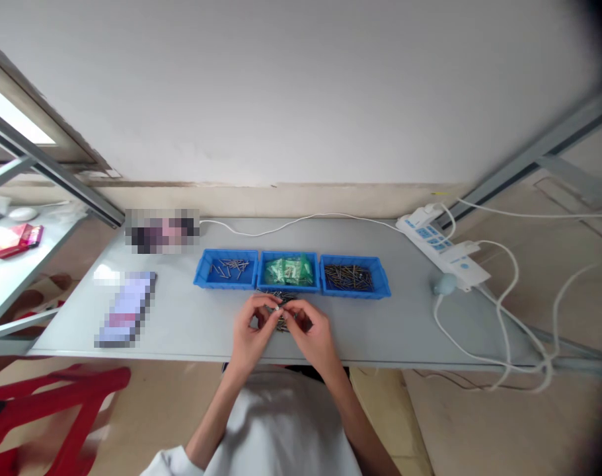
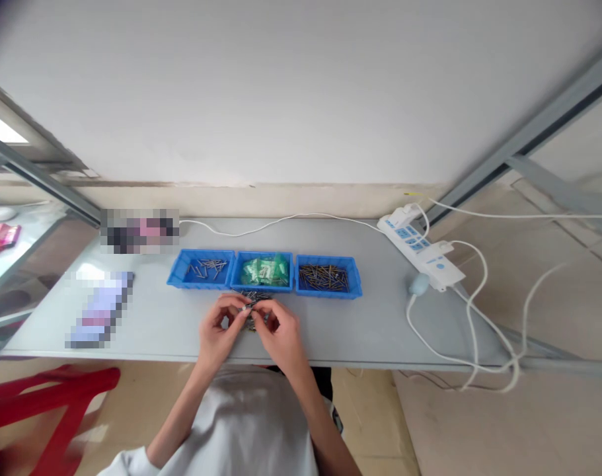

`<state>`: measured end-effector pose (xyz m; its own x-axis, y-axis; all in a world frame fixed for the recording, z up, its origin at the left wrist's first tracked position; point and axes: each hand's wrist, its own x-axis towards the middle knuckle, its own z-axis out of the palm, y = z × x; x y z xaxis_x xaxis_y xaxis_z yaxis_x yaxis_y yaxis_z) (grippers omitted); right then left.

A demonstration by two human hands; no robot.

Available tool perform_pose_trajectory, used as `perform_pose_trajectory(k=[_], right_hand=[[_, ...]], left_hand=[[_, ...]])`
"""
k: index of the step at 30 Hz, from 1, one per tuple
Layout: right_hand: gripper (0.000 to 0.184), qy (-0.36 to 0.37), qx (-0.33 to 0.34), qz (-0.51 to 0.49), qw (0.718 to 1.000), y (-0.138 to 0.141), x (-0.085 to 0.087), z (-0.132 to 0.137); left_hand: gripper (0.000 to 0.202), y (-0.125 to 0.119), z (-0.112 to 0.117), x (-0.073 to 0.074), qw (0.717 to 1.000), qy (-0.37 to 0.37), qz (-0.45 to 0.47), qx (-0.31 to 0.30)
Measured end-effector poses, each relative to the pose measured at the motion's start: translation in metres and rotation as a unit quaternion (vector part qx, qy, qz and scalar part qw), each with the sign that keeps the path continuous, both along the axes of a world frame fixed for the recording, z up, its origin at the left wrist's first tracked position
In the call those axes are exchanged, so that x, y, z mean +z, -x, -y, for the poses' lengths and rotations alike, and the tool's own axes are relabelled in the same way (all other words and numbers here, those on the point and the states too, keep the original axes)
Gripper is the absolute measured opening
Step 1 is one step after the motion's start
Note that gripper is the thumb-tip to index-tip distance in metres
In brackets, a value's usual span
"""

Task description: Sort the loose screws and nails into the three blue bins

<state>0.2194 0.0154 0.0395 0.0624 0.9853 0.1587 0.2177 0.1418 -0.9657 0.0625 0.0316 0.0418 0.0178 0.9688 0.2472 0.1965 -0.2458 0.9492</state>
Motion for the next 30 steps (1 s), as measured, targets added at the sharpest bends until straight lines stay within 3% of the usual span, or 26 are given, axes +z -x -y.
perform_pose_trajectory(k=[10,16,22,30], right_hand=[[0.02,-0.02,-0.012,-0.012,1.0,-0.002,-0.001,0.001],[0.021,-0.008,-0.007,-0.045,0.999,-0.002,-0.001,0.001],[0.027,0.027,-0.041,-0.078,0.996,-0.005,-0.006,0.002],[0.024,0.021,-0.028,-0.086,0.996,-0.004,-0.006,0.002]], left_hand=[[0.012,-0.001,-0.006,0.006,0.998,-0.009,-0.036,-0.059],[0.013,0.001,-0.004,0.001,0.998,-0.032,-0.036,-0.033],[0.018,0.001,-0.001,-0.008,0.999,0.008,-0.035,-0.03],[0.011,0.0,-0.001,-0.005,0.998,0.016,-0.054,-0.038]])
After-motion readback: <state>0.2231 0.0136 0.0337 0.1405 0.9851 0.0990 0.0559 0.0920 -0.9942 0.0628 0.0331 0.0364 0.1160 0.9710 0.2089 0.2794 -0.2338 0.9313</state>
